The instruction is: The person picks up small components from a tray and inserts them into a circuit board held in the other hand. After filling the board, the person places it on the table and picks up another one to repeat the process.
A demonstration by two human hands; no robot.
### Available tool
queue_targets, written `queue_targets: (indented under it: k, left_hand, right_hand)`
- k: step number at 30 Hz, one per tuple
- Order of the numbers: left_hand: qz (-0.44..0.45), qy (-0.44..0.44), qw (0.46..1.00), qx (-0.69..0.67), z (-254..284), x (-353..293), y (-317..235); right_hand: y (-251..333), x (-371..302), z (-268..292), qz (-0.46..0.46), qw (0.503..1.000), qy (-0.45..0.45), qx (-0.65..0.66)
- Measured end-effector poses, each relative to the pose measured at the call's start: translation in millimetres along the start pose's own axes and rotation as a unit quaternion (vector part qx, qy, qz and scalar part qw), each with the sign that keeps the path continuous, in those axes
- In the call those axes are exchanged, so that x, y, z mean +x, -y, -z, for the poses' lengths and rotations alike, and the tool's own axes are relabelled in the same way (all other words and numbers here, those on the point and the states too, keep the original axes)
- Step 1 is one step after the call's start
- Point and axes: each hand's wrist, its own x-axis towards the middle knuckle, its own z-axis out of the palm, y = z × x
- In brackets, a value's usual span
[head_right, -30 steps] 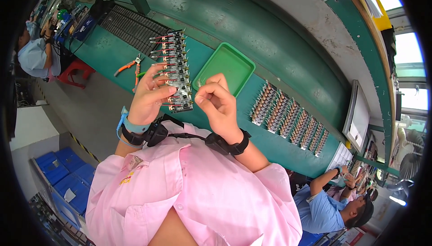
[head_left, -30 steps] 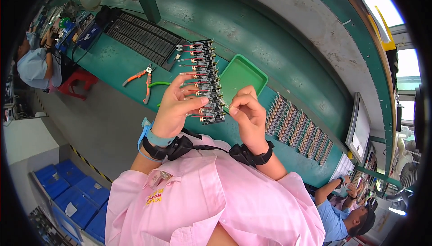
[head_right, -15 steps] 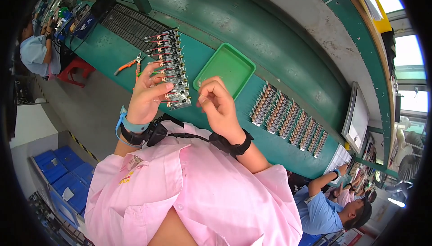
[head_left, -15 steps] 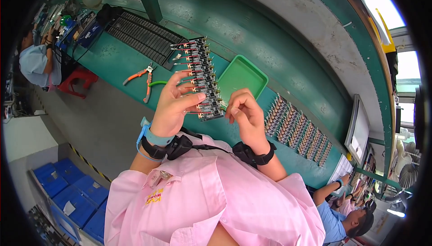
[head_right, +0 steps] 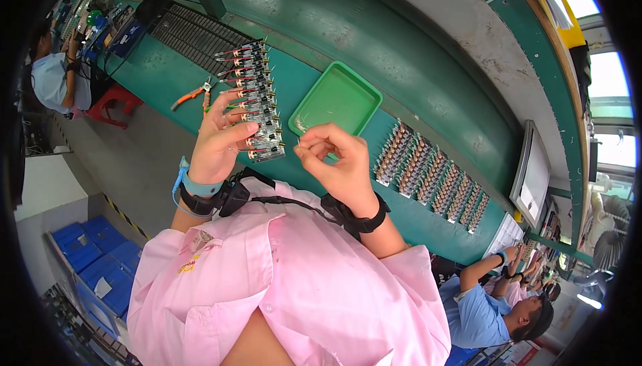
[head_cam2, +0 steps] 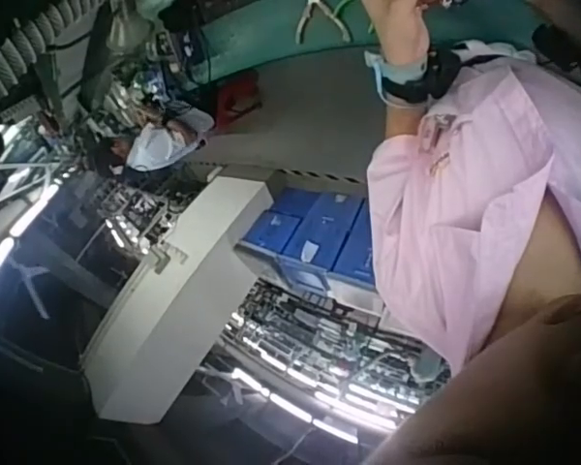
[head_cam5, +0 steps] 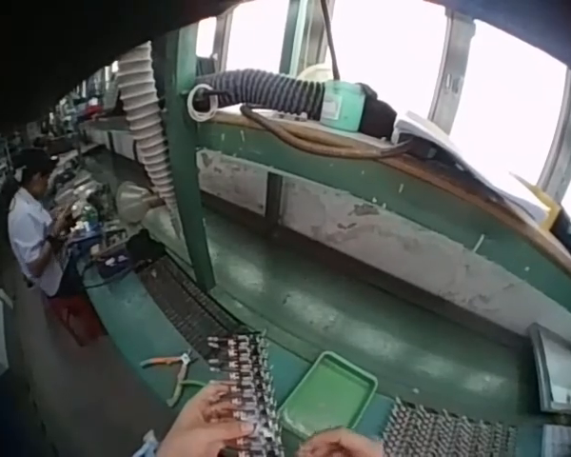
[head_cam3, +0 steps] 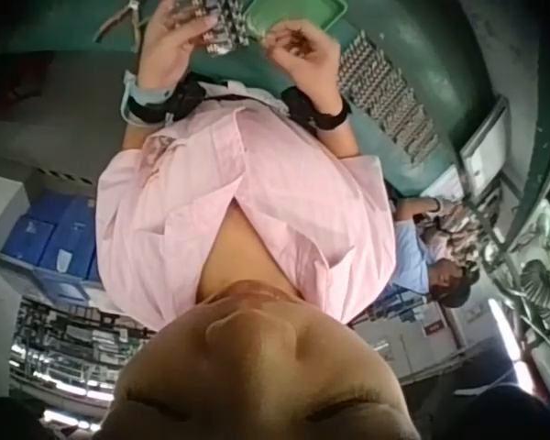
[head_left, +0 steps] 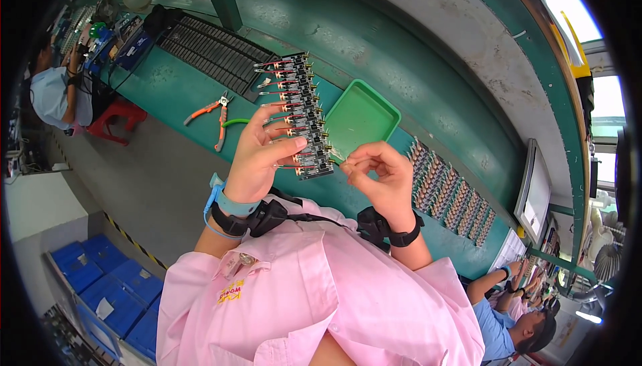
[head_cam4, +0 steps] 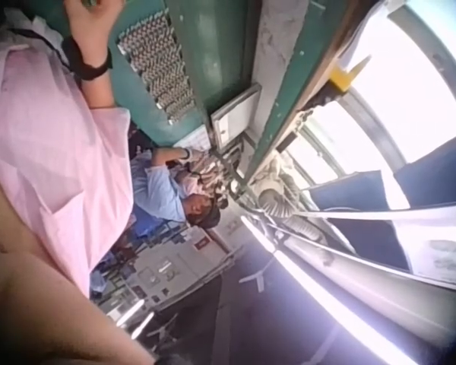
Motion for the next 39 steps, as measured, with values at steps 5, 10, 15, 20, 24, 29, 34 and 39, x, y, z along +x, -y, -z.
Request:
queue_targets:
  k: [5,10,15,20,24,29,34,39]
  left_hand:
    - [-0.014,-0.006,1.0,0.001,-2,1,1]
    - [-0.045,-0.003,0.999,0.029,-4,1,1]
    - [-0.046,0.003,0.997,0.053,-7,-1,-2]
    - [-0.042,-0.003,0.998,0.049,-6,-3,-1]
    - [-0.049,0.015,0.997,0.051,-7,-3,1]
    - [-0.047,0.022,0.997,0.053,-7,-3,1]
    - [-0.045,0.023,0.996,0.069,-6,-3,2]
    - [-0.046,0.024,0.997,0.06,-6,-2,2]
  right_hand:
    - [15,0,2,0.109,0.979,0.038,-0.165]
    - [19,1,1,0.184,0.949,0.075,-0.245]
    - [16,-1,-5,0.109,0.966,0.037,-0.232]
    - [18,1,-6,0.07,0.967,0.046,-0.241]
    - [20,1,-6,0.065,0.965,0.058,-0.249]
    - [20,1,-7,0.055,0.967,0.067,-0.24]
    - [21,2,-8,0.043,0.965,0.073,-0.248]
    - [21,3,-9,0.036,0.965,0.075,-0.247]
